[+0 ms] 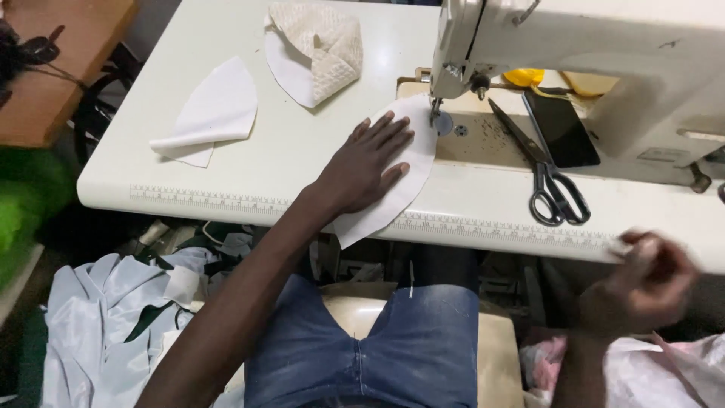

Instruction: Cutting fabric pieces using a template and scissors at a sewing workstation.

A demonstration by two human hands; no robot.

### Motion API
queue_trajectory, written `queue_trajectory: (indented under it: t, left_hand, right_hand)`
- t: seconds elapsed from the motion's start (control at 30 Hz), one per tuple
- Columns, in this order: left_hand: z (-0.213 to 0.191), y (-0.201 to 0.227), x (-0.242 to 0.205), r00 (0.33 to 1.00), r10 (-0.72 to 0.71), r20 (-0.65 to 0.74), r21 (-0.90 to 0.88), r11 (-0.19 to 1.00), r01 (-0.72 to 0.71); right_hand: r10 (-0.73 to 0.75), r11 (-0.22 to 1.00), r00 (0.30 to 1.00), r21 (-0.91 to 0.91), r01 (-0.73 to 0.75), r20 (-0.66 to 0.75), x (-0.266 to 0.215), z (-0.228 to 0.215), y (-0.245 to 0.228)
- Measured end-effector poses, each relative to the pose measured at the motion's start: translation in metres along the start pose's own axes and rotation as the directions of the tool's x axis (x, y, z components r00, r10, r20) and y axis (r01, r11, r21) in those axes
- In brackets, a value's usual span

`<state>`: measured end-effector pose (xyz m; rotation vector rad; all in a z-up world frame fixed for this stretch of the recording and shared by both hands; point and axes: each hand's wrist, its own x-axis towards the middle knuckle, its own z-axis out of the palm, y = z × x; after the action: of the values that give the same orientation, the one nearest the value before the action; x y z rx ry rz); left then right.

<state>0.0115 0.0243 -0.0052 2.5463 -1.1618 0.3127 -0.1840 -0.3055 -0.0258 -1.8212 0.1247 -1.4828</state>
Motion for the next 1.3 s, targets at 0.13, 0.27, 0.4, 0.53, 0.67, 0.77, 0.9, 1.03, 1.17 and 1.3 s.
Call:
queue_trajectory:
  t: [0.13,0.27,0.4,0.53,0.67,0.77,0.9,1.03,1.17,1.3]
  left_hand:
    - [0.003,-0.002,-0.012,1.000,0.021,0.008,-0.001,1.000,-0.021]
    - [0.015,-0.002,-0.011,0.999,0.038,-0.039,0.063,0.997,-0.035]
    - [0.010,0.005,-0.012,1.000,-0.028,0.013,0.032,0.999,0.027]
    - [0.015,0.012,-0.010,0.999,-0.033,-0.023,0.048,0.998,0.035]
    - [0.009,0.014,0.005,0.995,-0.027,-0.093,-0.051,0.998,0.022]
    - [0.014,0.010,0.027,0.988,-0.018,-0.152,-0.101,0.995,0.003]
    - [0.036,-0.008,0.049,0.996,-0.072,-0.058,-0.101,0.993,0.066]
    - [0.034,-0.007,0.045,0.998,-0.067,-0.014,-0.063,0.996,0.066]
    - [0.031,-0.010,0.044,0.999,-0.046,0.002,-0.052,0.998,0.046]
    - [0.026,-0.013,0.042,0.999,0.000,0.047,-0.016,1.000,0.001]
  right_hand:
    - [0.599,0.782,0.783,0.089,-0.617,0.169,-0.096,0.054,-0.125]
    - [0.563,0.464,0.272,-0.025,-0.885,0.780,-0.131,0.097,-0.156]
    - [0.567,0.306,0.066,-0.135,-0.943,0.821,-0.117,0.129,-0.178]
    - [0.678,0.190,0.077,-0.072,-0.979,0.731,-0.124,0.140,-0.177]
    - [0.675,0.311,0.197,-0.032,-0.950,0.711,-0.123,0.131,-0.180]
    - [0.680,0.375,0.240,-0.047,-0.926,0.693,-0.119,0.126,-0.184]
    - [0.691,0.381,0.269,-0.022,-0.924,0.670,-0.121,0.124,-0.186]
    - [0.675,0.427,0.302,-0.023,-0.904,0.673,-0.120,0.123,-0.190]
    - [0.661,0.474,0.305,-0.066,-0.878,0.685,-0.118,0.123,-0.193]
    - [0.621,0.525,0.351,-0.040,-0.850,0.701,-0.120,0.121,-0.191]
